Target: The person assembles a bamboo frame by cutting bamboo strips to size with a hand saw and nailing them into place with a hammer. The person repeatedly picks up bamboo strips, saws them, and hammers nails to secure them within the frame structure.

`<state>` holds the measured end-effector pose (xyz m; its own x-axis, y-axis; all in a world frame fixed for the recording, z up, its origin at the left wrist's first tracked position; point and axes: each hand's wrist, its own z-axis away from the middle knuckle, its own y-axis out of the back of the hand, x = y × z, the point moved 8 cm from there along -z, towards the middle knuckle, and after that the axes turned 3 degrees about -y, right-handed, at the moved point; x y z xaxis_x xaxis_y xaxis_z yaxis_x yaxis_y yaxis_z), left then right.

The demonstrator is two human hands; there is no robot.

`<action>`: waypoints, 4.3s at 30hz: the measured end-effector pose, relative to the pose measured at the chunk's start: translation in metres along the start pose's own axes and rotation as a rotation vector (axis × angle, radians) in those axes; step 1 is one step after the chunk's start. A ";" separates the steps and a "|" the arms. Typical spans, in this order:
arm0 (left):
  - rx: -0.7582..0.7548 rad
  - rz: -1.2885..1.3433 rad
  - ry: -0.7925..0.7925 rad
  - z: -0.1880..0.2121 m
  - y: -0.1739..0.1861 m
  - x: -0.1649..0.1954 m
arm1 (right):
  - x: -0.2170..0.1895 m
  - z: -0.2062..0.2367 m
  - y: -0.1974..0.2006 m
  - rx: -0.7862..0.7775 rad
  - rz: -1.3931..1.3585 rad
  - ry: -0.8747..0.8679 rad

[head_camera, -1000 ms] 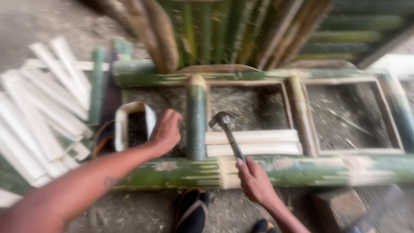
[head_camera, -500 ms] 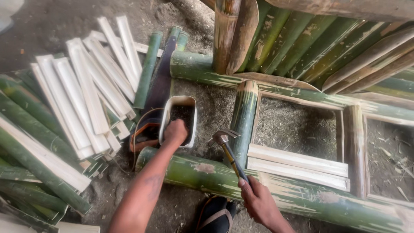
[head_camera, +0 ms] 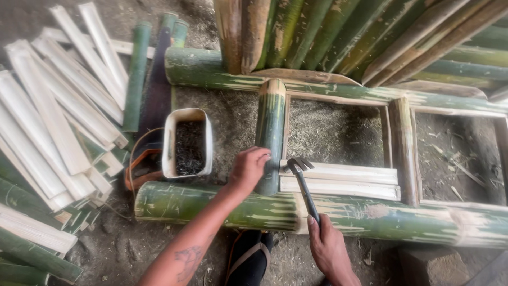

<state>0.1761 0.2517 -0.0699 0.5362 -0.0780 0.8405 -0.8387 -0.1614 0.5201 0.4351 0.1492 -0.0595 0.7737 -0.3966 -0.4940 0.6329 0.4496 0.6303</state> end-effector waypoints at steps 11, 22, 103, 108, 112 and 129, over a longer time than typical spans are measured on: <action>0.004 -0.233 -0.021 0.006 -0.052 0.000 | 0.039 0.002 -0.006 -0.036 -0.142 -0.017; -0.047 -0.218 0.005 0.006 -0.056 -0.011 | 0.023 -0.001 -0.025 -0.044 -0.112 0.008; -1.177 -0.221 0.145 -0.090 -0.183 -0.016 | 0.017 -0.002 0.004 0.120 0.042 0.311; -0.419 0.458 0.116 -0.074 -0.109 -0.019 | 0.017 0.006 0.027 0.190 0.455 0.083; -0.190 0.451 0.179 0.013 -0.011 -0.034 | -0.060 0.030 0.039 0.340 0.653 0.508; 0.964 0.164 0.604 0.345 0.315 -0.100 | -0.367 0.218 -0.279 -0.818 0.502 1.188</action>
<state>-0.1092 -0.1308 -0.0426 0.0759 0.2748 0.9585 -0.3330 -0.8991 0.2842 -0.0314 -0.0052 0.0760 0.2278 0.5992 -0.7675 -0.1601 0.8005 0.5775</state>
